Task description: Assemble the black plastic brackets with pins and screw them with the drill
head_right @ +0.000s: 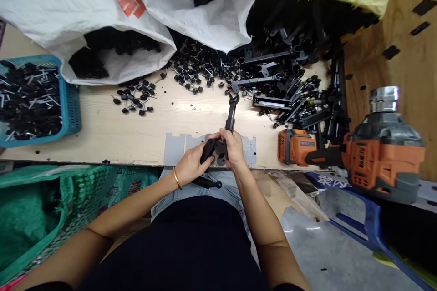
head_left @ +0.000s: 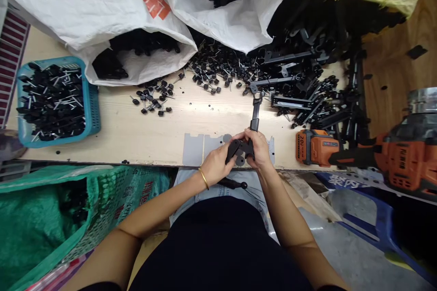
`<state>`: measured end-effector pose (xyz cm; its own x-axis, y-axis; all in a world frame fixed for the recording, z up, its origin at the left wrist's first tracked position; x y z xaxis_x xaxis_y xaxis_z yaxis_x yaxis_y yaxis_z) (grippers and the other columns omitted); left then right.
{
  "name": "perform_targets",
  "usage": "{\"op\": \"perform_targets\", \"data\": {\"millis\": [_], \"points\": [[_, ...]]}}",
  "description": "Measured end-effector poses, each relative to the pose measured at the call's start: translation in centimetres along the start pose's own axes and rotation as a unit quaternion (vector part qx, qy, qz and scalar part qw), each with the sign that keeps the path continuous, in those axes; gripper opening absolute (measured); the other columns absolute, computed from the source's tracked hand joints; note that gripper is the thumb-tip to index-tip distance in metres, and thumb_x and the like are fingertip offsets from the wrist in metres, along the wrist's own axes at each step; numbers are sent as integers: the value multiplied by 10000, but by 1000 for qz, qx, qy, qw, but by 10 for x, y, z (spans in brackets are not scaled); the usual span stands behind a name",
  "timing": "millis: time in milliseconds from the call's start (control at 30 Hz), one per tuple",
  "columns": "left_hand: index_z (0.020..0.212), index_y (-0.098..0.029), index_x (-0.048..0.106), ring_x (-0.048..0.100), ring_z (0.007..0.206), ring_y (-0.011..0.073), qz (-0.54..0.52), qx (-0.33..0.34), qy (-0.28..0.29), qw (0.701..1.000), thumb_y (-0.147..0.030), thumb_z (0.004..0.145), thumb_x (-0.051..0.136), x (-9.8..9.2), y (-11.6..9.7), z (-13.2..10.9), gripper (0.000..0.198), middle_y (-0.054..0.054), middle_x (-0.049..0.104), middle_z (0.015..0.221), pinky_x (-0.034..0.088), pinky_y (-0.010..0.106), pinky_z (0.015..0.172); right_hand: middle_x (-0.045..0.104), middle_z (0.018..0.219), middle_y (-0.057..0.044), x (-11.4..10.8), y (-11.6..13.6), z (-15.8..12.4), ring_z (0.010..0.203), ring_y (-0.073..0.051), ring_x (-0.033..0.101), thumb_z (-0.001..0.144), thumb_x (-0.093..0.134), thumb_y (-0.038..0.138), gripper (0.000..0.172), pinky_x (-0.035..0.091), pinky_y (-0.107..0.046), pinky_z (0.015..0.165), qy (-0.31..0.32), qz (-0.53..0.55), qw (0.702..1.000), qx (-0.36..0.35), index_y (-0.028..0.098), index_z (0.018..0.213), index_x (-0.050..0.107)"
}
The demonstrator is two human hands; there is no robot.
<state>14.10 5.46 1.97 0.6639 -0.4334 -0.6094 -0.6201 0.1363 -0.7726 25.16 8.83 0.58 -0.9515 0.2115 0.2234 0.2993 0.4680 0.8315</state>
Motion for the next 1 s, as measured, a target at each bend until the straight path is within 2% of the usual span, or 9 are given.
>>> {"op": "perform_targets", "data": {"millis": [100, 300, 467, 567, 700, 767, 933, 1000], "points": [[1199, -136, 457, 683, 880, 253, 24, -3, 25, 999, -206, 850, 519, 4, -4, -9, 361, 118, 678, 992, 557, 366, 767, 587, 502, -10, 2, -7, -7, 470, -121, 525, 688, 609, 413, 312, 445, -250, 500, -5, 13, 1000, 7, 193, 505, 485], [1168, -98, 447, 694, 806, 262, 85, -47, 76, 992, -185, 860, 479, 8, -14, -24, 321, 142, 685, 951, 570, 378, 706, 534, 525, 35, 5, -20, -29, 491, -113, 513, 744, 566, 395, 285, 455, -255, 529, -78, 129, 987, -56, 212, 574, 428], [1194, -83, 422, 699, 876, 273, 111, -24, 120, 986, -173, 872, 465, 3, -23, -23, 337, 187, 663, 1077, 578, 378, 725, 482, 538, 33, 9, -22, -31, 554, -122, 525, 759, 532, 386, 323, 489, -278, 615, -24, 179, 982, -61, 211, 564, 343], [1178, -83, 432, 702, 861, 281, 120, -16, 145, 982, -185, 884, 453, 7, -23, -23, 312, 189, 665, 1068, 582, 390, 708, 462, 538, 29, 11, -23, -30, 552, -120, 509, 762, 524, 382, 338, 494, -288, 637, -3, 180, 982, -59, 208, 553, 324], [1176, -88, 432, 696, 884, 280, 99, -40, 95, 990, -173, 863, 468, 11, -21, -24, 326, 179, 665, 1064, 580, 399, 748, 504, 565, 29, 6, -24, -37, 562, -117, 512, 768, 536, 367, 318, 487, -283, 640, -54, 198, 975, -87, 205, 560, 358], [1179, -89, 435, 694, 894, 282, 93, -38, 87, 991, -172, 854, 478, 12, -21, -24, 338, 173, 670, 1044, 581, 399, 753, 525, 576, 28, 3, -25, -39, 581, -120, 528, 770, 538, 358, 306, 484, -279, 639, -72, 209, 970, -99, 204, 565, 370], [1223, -59, 423, 703, 876, 280, 109, -23, 168, 979, -160, 857, 481, 15, -19, -21, 384, 178, 676, 1033, 582, 384, 738, 490, 536, 34, 4, -36, -33, 553, -110, 504, 734, 559, 341, 327, 489, -275, 628, -37, 217, 975, -37, 200, 536, 341], [1235, -53, 422, 703, 884, 282, 123, -27, 180, 976, -159, 864, 476, 14, -19, -20, 390, 185, 671, 1058, 581, 384, 739, 481, 531, 34, 3, -36, -32, 553, -110, 499, 737, 554, 361, 342, 493, -278, 632, -43, 216, 975, -41, 201, 535, 330]]}}
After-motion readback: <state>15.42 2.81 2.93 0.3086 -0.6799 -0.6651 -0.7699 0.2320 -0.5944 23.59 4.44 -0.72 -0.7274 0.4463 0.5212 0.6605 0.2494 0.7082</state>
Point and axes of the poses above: each hand's wrist, its own z-axis towards the middle knuckle, its own x-axis out of the palm, y = z × x, the point moved 8 cm from there along z, towards the middle knuckle
